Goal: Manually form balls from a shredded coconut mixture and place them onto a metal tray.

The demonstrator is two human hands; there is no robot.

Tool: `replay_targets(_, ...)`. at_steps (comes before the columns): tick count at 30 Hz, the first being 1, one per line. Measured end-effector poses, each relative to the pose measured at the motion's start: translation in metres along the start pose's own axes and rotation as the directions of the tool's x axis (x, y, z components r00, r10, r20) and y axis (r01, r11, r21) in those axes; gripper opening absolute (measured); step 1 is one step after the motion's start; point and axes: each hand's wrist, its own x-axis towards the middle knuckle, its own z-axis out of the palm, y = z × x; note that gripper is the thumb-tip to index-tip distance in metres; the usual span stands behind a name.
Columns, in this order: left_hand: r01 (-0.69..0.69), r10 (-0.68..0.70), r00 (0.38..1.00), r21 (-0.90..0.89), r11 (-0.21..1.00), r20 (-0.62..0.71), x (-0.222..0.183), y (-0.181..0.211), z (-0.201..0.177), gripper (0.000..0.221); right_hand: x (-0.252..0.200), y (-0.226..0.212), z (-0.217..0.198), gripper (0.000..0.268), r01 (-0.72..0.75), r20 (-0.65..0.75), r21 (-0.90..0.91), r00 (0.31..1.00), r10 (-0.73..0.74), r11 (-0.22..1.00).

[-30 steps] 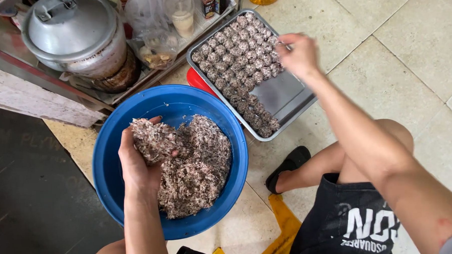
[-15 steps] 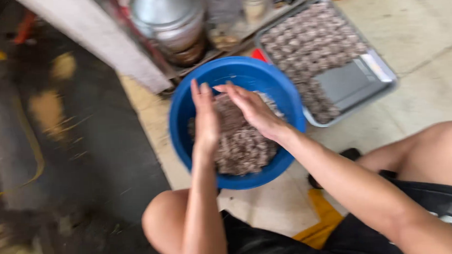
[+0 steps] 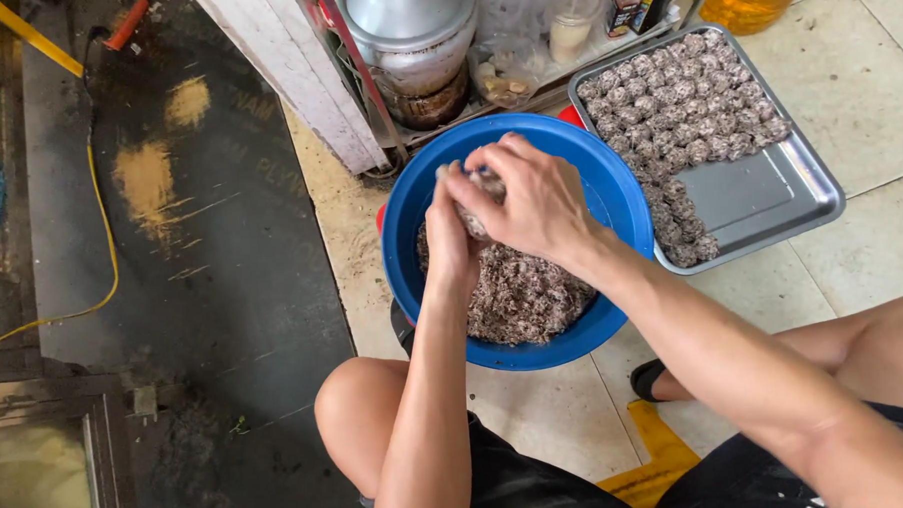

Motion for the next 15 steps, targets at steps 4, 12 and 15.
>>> replay_targets(4,-0.015,0.043,0.995,0.284,0.959,-0.094,0.004,-0.012,0.0,0.047,-0.001,0.021,0.006,0.039,0.079,0.078,-0.087,0.994,-0.072,0.993)
replay_targets(12,0.027,-0.025,0.999,0.107,0.994,-0.023,-0.001,-0.003,0.007,0.044,0.0,0.037,0.015,0.049,0.025,0.018,-0.113,1.0,-0.024,0.993)
replay_targets(15,0.049,-0.045,0.998,0.129,0.99,-0.032,-0.012,0.011,0.02,0.039,0.005,0.031,0.007,0.047,0.004,0.061,-0.055,0.998,-0.001,0.998)
